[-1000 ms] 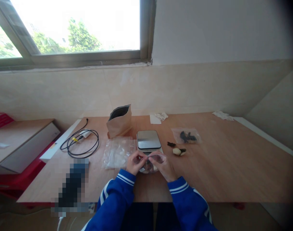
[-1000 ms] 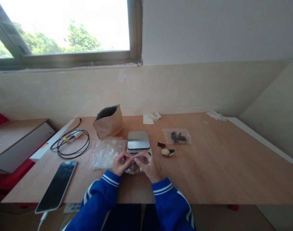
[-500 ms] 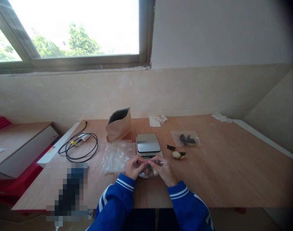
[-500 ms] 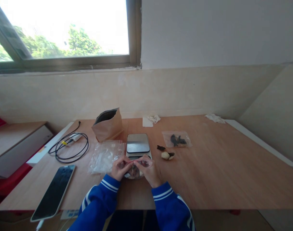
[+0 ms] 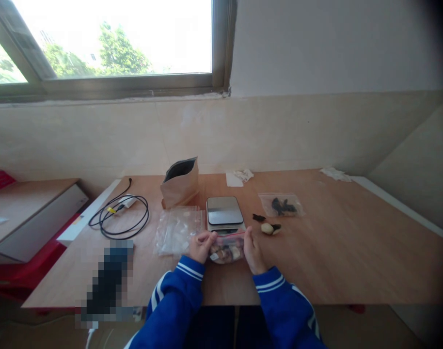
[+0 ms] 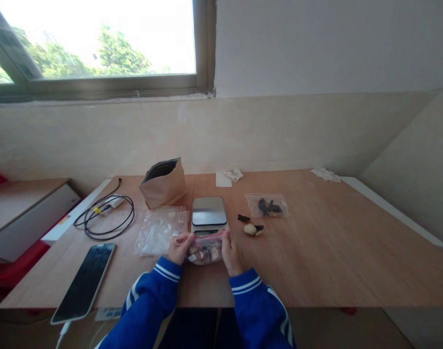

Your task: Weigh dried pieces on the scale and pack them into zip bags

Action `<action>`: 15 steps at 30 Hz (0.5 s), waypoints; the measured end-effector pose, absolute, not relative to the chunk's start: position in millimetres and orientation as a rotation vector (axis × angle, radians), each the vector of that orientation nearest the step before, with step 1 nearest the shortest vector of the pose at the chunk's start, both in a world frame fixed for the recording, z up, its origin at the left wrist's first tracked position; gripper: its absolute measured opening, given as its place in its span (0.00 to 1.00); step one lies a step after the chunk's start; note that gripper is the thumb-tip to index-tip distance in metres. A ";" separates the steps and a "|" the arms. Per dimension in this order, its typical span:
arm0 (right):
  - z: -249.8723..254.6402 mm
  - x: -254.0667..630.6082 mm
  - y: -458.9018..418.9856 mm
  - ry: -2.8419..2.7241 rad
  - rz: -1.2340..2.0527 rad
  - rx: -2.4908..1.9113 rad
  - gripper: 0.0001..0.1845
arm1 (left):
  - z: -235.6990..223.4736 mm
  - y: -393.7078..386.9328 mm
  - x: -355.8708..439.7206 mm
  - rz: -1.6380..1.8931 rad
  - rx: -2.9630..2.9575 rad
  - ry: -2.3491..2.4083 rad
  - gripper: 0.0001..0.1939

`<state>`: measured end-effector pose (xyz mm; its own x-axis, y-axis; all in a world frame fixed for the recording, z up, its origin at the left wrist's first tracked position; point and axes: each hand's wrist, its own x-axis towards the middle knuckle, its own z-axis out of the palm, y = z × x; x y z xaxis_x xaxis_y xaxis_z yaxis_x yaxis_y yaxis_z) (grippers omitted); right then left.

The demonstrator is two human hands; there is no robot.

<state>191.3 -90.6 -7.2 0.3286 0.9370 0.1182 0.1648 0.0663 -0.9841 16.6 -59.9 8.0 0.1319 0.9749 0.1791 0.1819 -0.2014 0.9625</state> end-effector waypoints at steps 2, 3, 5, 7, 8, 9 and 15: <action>-5.7 192.4 -90.6 -1.026 0.938 -1.368 0.39 | 6.1 -60.2 16.9 1.163 1.515 1.129 0.30; -4.6 194.0 -91.4 -0.982 0.990 -1.368 0.40 | 5.8 -60.6 17.0 1.166 1.498 1.097 0.31; -2.3 201.2 -95.1 -0.883 0.978 -1.398 0.41 | 7.0 -61.8 17.2 1.205 1.464 1.042 0.33; 1.7 217.1 -100.9 -0.782 0.861 -1.455 0.40 | 10.4 -63.1 17.6 1.277 1.448 1.026 0.33; 5.3 229.2 -103.8 -0.741 0.786 -1.479 0.40 | 12.4 -63.7 17.8 1.318 1.447 1.032 0.32; 10.3 244.2 -105.8 -0.708 0.714 -1.504 0.38 | 14.4 -64.2 18.0 1.351 1.448 1.043 0.31; 55.4 371.5 -81.6 -0.508 0.387 -1.570 0.31 | 17.0 -65.4 18.8 1.362 1.545 1.103 0.20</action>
<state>371.5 -81.6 55.4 0.8405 0.5385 0.0597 0.0854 -0.0229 -0.9961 18.8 -65.4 17.0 0.0476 0.9489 0.3121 0.1087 -0.3155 0.9427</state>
